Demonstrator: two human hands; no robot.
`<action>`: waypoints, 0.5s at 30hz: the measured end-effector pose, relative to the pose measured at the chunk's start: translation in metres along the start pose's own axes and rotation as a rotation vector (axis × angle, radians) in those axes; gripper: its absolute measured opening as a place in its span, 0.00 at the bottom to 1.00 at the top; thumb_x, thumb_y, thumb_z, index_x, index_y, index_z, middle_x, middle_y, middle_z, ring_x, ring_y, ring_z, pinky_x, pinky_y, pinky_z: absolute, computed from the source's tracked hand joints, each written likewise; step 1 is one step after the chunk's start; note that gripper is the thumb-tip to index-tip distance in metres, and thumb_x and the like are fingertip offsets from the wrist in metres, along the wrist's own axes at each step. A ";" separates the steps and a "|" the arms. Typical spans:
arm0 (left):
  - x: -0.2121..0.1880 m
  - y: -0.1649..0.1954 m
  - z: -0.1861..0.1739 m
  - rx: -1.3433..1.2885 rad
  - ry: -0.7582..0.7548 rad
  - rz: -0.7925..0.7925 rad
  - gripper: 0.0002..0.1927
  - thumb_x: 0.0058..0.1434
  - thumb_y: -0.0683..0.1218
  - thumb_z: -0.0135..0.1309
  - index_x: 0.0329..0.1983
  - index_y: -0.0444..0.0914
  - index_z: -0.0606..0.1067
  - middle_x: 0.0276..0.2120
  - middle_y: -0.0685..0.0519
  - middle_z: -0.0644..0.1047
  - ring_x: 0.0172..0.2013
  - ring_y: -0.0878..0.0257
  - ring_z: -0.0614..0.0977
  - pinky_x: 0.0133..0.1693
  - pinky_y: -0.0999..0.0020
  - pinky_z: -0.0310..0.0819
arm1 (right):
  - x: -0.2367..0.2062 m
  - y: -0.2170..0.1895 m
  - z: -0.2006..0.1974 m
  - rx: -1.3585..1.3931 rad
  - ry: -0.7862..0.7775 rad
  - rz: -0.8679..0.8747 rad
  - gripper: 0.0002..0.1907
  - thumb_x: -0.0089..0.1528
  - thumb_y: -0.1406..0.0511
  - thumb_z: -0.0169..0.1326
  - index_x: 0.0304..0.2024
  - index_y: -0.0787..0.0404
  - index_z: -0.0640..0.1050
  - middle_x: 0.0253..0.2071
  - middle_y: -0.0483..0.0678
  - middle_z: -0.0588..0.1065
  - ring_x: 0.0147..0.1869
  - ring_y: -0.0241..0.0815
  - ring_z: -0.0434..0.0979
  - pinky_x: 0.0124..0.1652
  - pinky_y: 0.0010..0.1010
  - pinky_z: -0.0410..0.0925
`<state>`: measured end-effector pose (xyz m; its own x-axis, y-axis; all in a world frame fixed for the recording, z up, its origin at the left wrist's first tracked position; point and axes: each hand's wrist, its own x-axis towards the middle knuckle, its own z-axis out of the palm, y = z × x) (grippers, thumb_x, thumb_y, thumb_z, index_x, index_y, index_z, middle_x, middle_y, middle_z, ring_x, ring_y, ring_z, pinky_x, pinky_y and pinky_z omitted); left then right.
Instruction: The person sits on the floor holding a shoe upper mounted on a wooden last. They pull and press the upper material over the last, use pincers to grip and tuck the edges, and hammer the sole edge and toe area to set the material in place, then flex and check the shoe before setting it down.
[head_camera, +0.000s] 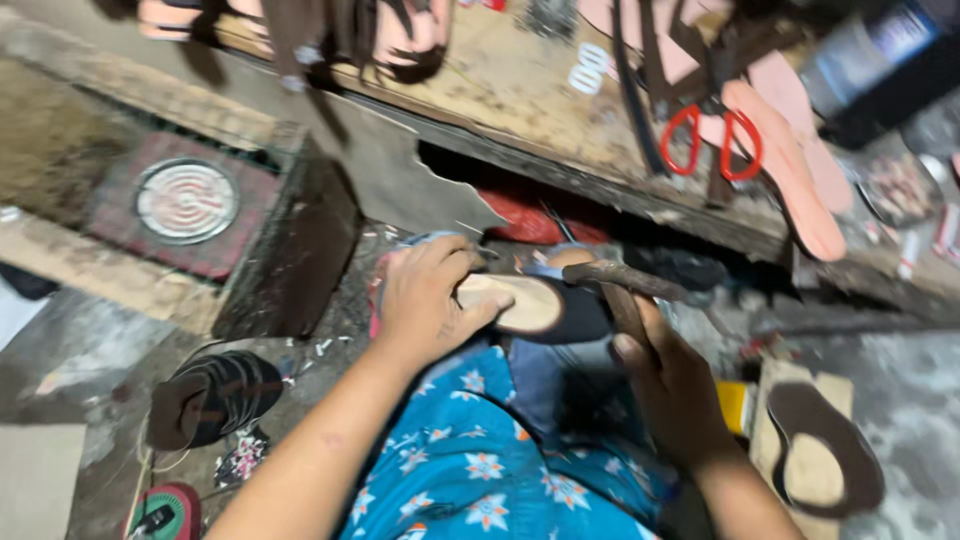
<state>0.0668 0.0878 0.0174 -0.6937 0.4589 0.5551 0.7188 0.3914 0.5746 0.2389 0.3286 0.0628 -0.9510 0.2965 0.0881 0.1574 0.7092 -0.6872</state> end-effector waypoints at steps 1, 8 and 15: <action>0.006 0.001 -0.001 0.041 -0.093 -0.037 0.19 0.46 0.58 0.67 0.26 0.38 0.78 0.28 0.45 0.77 0.34 0.46 0.79 0.38 0.51 0.68 | -0.006 0.010 0.000 0.007 0.006 -0.001 0.28 0.66 0.60 0.50 0.68 0.60 0.68 0.57 0.65 0.76 0.63 0.59 0.76 0.56 0.41 0.67; 0.011 0.002 0.012 0.133 -0.140 -0.079 0.27 0.44 0.65 0.69 0.25 0.39 0.76 0.25 0.50 0.75 0.33 0.48 0.77 0.39 0.53 0.66 | -0.037 0.050 0.002 -0.018 0.049 0.264 0.26 0.63 0.60 0.54 0.65 0.53 0.72 0.45 0.56 0.82 0.45 0.48 0.86 0.48 0.35 0.73; 0.006 0.002 0.015 0.170 -0.160 -0.039 0.28 0.45 0.66 0.67 0.25 0.38 0.74 0.25 0.49 0.74 0.33 0.47 0.76 0.39 0.53 0.64 | -0.018 0.059 0.020 -0.025 -0.028 0.099 0.28 0.66 0.62 0.52 0.68 0.60 0.68 0.54 0.62 0.77 0.61 0.55 0.78 0.55 0.39 0.70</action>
<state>0.0649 0.1034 0.0134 -0.7150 0.5556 0.4244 0.6981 0.5338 0.4773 0.2601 0.3523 0.0069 -0.9375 0.3481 0.0005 0.2571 0.6934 -0.6732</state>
